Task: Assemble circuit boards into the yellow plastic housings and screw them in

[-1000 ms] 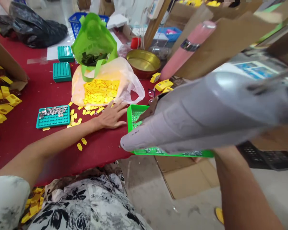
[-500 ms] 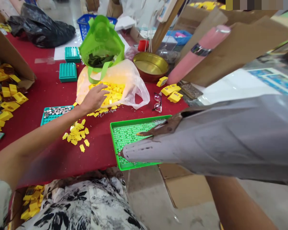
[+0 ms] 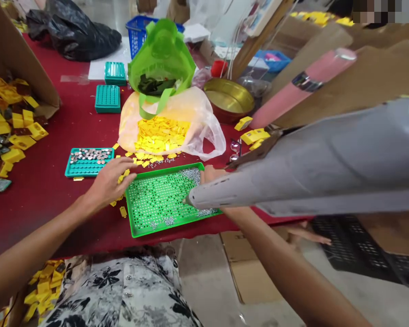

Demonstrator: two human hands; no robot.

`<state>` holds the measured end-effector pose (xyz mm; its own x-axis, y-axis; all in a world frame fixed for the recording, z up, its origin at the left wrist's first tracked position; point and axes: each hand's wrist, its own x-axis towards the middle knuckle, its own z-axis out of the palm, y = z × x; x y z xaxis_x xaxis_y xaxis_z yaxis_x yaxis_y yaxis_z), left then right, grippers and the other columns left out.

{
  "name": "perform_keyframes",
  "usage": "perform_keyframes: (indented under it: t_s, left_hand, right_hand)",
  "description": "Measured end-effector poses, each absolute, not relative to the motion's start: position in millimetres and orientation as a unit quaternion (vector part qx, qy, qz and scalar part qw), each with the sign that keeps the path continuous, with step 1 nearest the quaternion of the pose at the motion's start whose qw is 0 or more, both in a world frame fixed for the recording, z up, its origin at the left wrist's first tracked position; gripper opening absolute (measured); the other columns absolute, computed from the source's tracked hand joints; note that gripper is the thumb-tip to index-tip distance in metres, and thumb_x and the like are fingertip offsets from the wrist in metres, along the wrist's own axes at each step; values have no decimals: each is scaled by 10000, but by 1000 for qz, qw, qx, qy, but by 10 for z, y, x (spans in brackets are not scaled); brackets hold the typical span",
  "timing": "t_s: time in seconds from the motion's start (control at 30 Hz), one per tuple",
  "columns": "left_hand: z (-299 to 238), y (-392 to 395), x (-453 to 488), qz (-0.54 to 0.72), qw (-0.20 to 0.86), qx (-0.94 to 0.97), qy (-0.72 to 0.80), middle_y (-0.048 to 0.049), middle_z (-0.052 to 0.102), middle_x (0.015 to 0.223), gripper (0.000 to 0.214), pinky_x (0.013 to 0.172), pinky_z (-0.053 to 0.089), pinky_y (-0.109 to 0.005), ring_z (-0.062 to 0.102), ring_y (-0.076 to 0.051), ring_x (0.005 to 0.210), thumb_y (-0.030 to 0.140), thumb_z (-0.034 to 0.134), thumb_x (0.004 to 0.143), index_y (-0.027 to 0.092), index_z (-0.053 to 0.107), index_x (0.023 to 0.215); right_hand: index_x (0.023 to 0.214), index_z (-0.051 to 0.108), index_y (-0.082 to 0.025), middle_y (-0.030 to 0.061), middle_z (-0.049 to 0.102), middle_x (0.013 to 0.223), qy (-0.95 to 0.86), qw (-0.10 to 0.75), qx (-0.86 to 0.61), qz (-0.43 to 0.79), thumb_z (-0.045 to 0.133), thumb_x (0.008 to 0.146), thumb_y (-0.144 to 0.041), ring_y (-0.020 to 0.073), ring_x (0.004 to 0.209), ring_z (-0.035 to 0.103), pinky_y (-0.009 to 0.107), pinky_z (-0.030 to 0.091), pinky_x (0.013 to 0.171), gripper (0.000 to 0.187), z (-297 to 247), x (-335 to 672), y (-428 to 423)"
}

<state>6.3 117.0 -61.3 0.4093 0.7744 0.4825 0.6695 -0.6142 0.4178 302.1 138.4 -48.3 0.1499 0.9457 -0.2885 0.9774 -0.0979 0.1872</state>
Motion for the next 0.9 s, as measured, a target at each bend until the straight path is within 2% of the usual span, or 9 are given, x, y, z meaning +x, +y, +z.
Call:
perform_keyframes:
  t_s: [0.1, 0.2, 0.27, 0.37, 0.47, 0.53, 0.7, 0.8, 0.9]
  left_hand:
    - [-620, 761, 89, 288, 99, 834, 459, -218, 550, 1382, 557, 1043, 467, -549, 520, -347, 1306, 473, 599, 901, 130, 494, 1327]
    - [-638, 456, 132, 246, 122, 837, 472, -261, 356, 1543, 876, 1105, 369, -639, 338, -426, 1437, 593, 679, 794, 150, 333, 1466]
    - [-647, 357, 161, 224, 143, 842, 470, -268, 303, 1572, 1011, 1102, 333, -688, 270, -460, 1460, 638, 712, 733, 169, 263, 1508]
    - [-638, 317, 184, 207, 166, 846, 463, -269, 272, 1588, 1105, 1091, 288, -741, 204, -483, 1476, 670, 741, 675, 198, 223, 1531]
    - [-612, 289, 170, 199, 182, 854, 445, -274, 258, 1594, 1164, 1091, 277, -754, 185, -487, 1481, 653, 789, 622, 194, 224, 1531]
    - [-608, 253, 158, 202, 192, 861, 425, -275, 261, 1592, 1115, 1105, 318, -712, 175, -467, 1490, 565, 820, 645, 177, 246, 1518]
    - [-679, 231, 193, 256, 198, 866, 382, -264, 353, 1549, 714, 1140, 389, -582, 259, -387, 1487, 222, 727, 810, 140, 373, 1425]
    - [-731, 293, 241, 289, 192, 859, 376, -241, 430, 1506, 574, 1134, 413, -558, 330, -369, 1461, 152, 662, 842, 131, 434, 1368]
    - [-767, 344, 272, 307, 191, 860, 361, -206, 536, 1424, 479, 1118, 452, -516, 424, -338, 1413, 158, 628, 867, 124, 477, 1321]
  right_hand:
    - [1121, 612, -109, 119, 645, 1074, 665, 149, 732, -13, 453, 1002, -367, 203, 955, 635, 378, 539, 822, 326, -275, 2921, 1421]
    - [1111, 636, -113, 166, 643, 1145, 731, 114, 672, -1, 325, 1020, -278, 246, 1057, 605, 371, 472, 855, 363, -152, 2767, 1558]
    - [1030, 673, -139, 150, 662, 1115, 776, 110, 620, -18, 374, 1000, -261, 247, 1052, 595, 362, 441, 858, 325, -185, 2654, 1718]
    - [861, 675, -126, 147, 673, 927, 802, 138, 579, -49, 481, 951, -225, 212, 884, 609, 351, 449, 784, 236, -352, 2528, 2001]
    - [897, 648, -128, 83, 654, 903, 805, 169, 563, -84, 586, 933, -308, 154, 828, 605, 323, 507, 777, 194, -496, 2457, 2221]
    - [959, 639, -138, 54, 649, 954, 806, 177, 555, -107, 600, 934, -379, 141, 860, 615, 331, 537, 806, 246, -536, 2411, 2292]
    - [993, 644, -135, 52, 660, 981, 807, 154, 548, -158, 598, 938, -368, 150, 895, 631, 358, 543, 845, 243, -532, 2229, 2268]
    - [988, 668, -130, 70, 685, 950, 809, 124, 545, -183, 616, 912, -281, 156, 863, 635, 335, 520, 824, 177, -518, 2148, 2223]
    - [971, 703, -143, 89, 715, 933, 809, 104, 541, -203, 608, 865, -185, 162, 839, 642, 294, 484, 771, 149, -492, 2134, 2207]
